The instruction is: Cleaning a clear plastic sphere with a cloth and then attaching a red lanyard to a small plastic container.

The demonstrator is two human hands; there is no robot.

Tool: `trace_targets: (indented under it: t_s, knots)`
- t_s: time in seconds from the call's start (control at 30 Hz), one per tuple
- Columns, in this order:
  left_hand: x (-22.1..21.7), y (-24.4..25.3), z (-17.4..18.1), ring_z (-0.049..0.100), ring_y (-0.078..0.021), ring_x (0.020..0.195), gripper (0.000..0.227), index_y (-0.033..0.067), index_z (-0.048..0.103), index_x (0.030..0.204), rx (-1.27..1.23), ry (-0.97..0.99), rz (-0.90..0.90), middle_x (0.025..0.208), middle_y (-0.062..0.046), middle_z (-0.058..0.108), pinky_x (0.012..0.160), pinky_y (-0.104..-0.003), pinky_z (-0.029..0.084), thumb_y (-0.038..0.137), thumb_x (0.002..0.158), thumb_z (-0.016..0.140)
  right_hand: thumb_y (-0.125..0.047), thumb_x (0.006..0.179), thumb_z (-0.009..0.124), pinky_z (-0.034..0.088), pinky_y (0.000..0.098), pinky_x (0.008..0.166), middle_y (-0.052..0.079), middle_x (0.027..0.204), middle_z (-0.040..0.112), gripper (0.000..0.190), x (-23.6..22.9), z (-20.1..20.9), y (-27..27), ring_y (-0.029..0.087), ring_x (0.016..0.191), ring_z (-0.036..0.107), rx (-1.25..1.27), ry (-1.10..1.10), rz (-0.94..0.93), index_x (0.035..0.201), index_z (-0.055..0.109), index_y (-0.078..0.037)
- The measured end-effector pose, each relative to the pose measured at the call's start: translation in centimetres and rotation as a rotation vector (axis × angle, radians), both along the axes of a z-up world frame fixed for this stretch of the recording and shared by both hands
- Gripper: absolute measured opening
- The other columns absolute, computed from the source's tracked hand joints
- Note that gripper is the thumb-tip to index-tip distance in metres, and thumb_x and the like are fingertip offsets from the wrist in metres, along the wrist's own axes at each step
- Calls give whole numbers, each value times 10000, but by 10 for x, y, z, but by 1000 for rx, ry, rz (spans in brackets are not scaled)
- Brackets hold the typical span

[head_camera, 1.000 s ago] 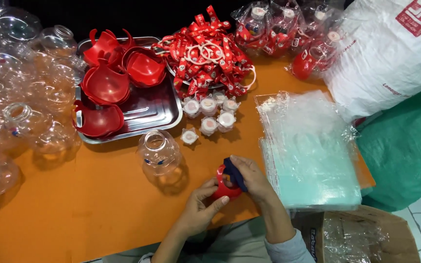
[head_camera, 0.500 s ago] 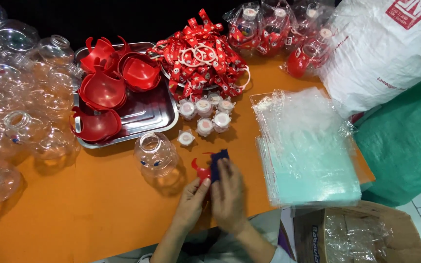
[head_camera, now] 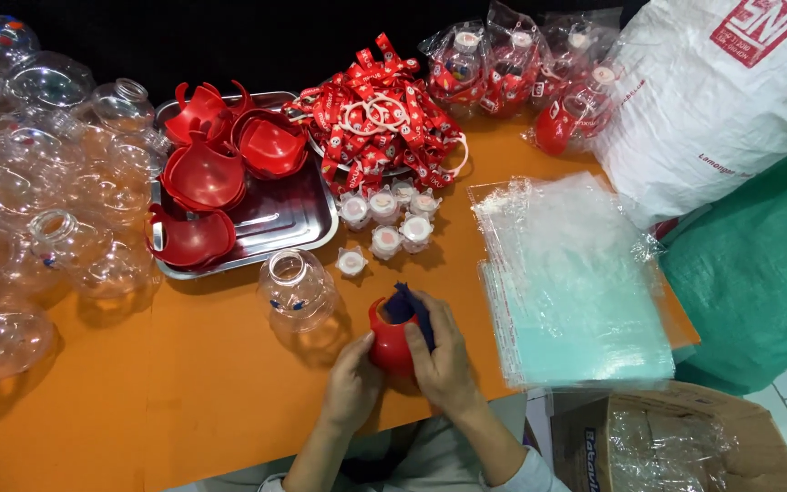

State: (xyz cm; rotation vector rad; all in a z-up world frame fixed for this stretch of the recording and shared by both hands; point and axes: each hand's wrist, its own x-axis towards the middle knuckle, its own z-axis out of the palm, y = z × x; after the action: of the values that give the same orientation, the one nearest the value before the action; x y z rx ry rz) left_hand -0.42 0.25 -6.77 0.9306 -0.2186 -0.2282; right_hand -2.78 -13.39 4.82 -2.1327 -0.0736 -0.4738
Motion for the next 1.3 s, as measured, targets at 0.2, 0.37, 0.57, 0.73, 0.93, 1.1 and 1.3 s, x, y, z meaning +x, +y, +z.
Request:
trace_targets:
  t_s: [0.2, 0.37, 0.57, 0.73, 0.93, 1.1, 1.3]
  knots:
    - [2, -1, 28, 621, -316, 1180, 215, -3, 688, 1123, -353, 658, 55, 1194, -205, 698, 1082, -428, 493, 86, 970, 565, -427, 976, 599, 625, 330, 816, 127, 1219, 731, 460, -7, -4, 8, 277, 1014, 753, 151, 8, -19, 1283, 603, -85]
    - [-6, 0, 51, 645, -237, 962, 193, -15, 675, 1078, -204, 254, 11, 1032, -144, 701, 861, -324, 513, 116, 993, 562, -346, 1014, 561, 630, 285, 760, 92, 1123, 748, 313, -10, -16, 6, 257, 946, 756, 238, -55, -58, 1190, 663, -108]
    - [-5, -5, 3, 623, -326, 1186, 359, -91, 630, 1289, -239, 366, 129, 1277, -238, 666, 1057, -402, 501, 74, 986, 530, -343, 1033, 475, 624, 301, 816, 118, 1265, 623, 390, -14, -19, 13, 245, 1092, 660, 598, 69, -153, 1326, 556, -98]
    - [-6, -4, 52, 600, -227, 1107, 227, 60, 599, 1184, -7, 163, 132, 1172, -112, 634, 993, -344, 487, 165, 985, 574, -306, 1003, 543, 613, 324, 855, 127, 1196, 679, 331, -15, -16, 15, 248, 1052, 683, 780, 154, -227, 1241, 614, -87]
    - [-11, -7, 71, 641, -230, 1214, 336, 46, 663, 1292, 218, -4, 256, 1288, -120, 701, 1054, -336, 527, 185, 993, 599, -265, 1007, 577, 620, 307, 770, 119, 1168, 629, 263, -21, -11, 24, 222, 981, 659, 749, 45, -207, 1209, 598, -98]
    - [-12, -5, 72, 595, -275, 1329, 750, 27, 550, 1425, 225, -83, 122, 1450, -171, 603, 1116, -369, 487, 448, 844, 768, -293, 1031, 508, 528, 330, 984, 117, 1277, 568, 340, -25, -6, 29, 223, 1153, 588, 686, 64, -118, 1295, 545, -83]
    - [-3, -5, 71, 647, -202, 1162, 553, -11, 648, 1316, 62, 237, 124, 1274, -148, 696, 1038, -317, 484, 388, 954, 527, -282, 993, 470, 357, 382, 1196, 172, 1590, 396, 656, -20, -8, 39, 274, 1451, 436, 849, 102, 93, 1557, 283, -5]
